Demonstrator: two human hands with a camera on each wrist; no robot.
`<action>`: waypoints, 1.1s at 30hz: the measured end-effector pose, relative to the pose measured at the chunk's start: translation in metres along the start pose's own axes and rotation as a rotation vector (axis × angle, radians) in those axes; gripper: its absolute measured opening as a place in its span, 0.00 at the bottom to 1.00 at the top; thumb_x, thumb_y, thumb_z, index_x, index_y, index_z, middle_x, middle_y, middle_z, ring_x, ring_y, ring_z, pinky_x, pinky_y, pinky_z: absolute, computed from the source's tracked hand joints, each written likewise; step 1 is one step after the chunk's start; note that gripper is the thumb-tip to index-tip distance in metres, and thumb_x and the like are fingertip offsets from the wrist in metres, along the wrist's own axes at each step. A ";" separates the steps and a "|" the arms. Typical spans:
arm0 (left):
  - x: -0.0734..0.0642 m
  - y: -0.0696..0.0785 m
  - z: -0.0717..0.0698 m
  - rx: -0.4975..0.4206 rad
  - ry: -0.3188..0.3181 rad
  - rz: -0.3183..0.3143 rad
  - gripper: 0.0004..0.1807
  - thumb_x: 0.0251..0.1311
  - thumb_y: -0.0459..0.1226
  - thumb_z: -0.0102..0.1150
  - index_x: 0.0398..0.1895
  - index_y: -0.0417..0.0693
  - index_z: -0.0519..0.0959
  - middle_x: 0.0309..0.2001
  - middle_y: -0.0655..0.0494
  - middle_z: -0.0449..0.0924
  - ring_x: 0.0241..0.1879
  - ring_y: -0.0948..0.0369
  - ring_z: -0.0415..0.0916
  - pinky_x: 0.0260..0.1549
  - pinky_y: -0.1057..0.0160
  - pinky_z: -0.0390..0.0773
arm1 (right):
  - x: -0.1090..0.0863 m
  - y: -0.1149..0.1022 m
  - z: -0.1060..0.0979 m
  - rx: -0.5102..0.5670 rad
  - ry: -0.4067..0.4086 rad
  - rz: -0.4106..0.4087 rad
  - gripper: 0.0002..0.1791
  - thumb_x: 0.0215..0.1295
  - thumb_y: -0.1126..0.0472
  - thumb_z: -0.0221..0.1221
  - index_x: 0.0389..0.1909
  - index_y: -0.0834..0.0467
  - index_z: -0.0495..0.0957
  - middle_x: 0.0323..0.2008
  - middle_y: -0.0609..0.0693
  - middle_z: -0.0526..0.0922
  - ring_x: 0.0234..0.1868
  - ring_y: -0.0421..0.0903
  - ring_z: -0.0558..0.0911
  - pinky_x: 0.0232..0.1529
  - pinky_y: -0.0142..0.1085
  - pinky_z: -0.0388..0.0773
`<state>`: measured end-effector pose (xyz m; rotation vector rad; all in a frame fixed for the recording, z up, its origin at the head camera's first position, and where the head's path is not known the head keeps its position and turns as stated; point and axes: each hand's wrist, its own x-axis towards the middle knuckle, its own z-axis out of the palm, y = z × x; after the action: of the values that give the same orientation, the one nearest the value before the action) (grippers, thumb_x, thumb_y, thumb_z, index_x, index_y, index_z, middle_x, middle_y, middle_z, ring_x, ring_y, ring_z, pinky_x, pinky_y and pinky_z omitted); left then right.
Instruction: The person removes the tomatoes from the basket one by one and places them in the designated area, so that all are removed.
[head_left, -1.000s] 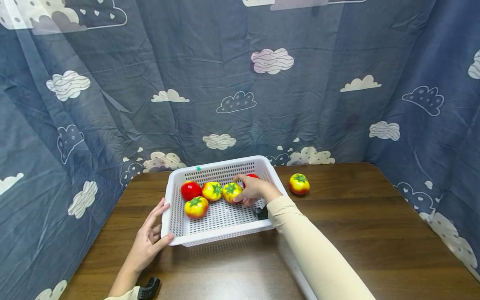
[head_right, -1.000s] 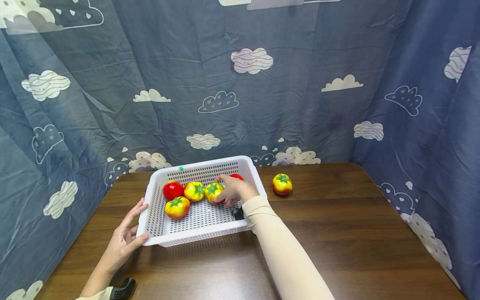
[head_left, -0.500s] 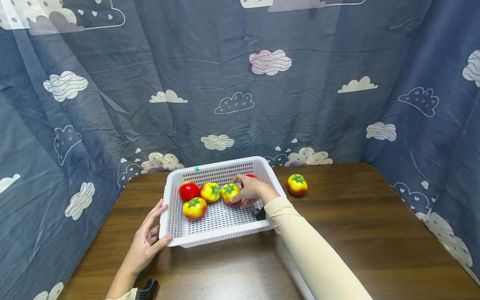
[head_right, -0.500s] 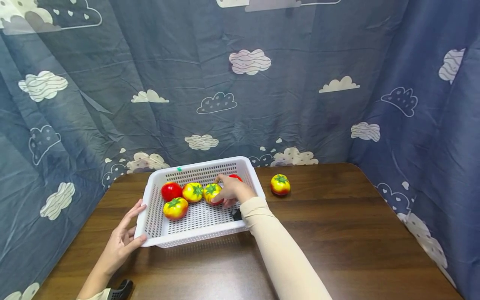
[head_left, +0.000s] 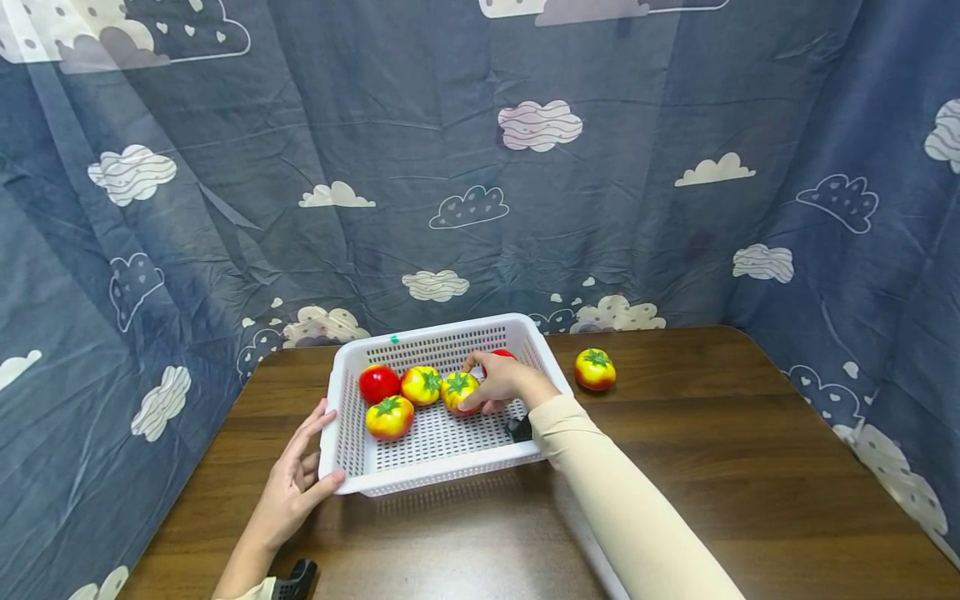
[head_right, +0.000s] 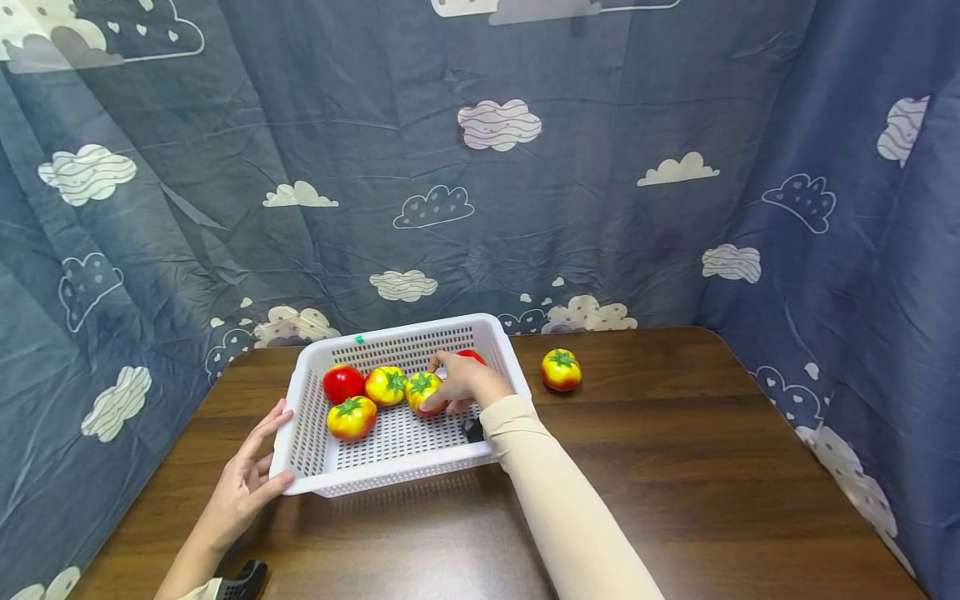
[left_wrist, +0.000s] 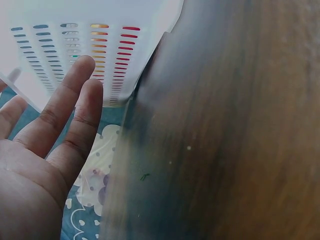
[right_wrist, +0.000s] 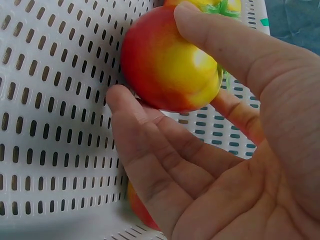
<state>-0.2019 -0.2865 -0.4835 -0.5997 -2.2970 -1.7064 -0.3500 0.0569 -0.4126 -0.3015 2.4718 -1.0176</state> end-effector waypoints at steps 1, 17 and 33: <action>0.000 0.000 0.000 0.000 0.000 0.000 0.43 0.62 0.21 0.64 0.81 0.38 0.63 0.88 0.44 0.48 0.57 0.65 0.86 0.46 0.67 0.89 | 0.000 0.000 0.000 0.001 -0.001 -0.008 0.33 0.59 0.56 0.80 0.61 0.51 0.75 0.50 0.57 0.82 0.28 0.52 0.89 0.43 0.43 0.91; -0.001 -0.002 0.002 -0.024 0.000 0.010 0.43 0.61 0.20 0.63 0.81 0.36 0.62 0.88 0.44 0.47 0.58 0.66 0.85 0.48 0.67 0.88 | 0.000 0.002 -0.002 -0.023 0.029 -0.042 0.34 0.57 0.56 0.81 0.62 0.52 0.77 0.42 0.55 0.78 0.29 0.48 0.89 0.43 0.43 0.92; 0.001 0.000 0.000 -0.045 -0.003 0.014 0.43 0.62 0.20 0.63 0.81 0.35 0.62 0.88 0.43 0.47 0.57 0.67 0.85 0.47 0.68 0.88 | -0.007 -0.005 -0.017 -0.004 0.019 -0.076 0.35 0.59 0.55 0.80 0.65 0.51 0.75 0.45 0.58 0.83 0.25 0.45 0.84 0.42 0.42 0.90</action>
<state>-0.2028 -0.2860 -0.4832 -0.6251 -2.2564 -1.7563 -0.3514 0.0664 -0.3960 -0.3918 2.4967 -1.0508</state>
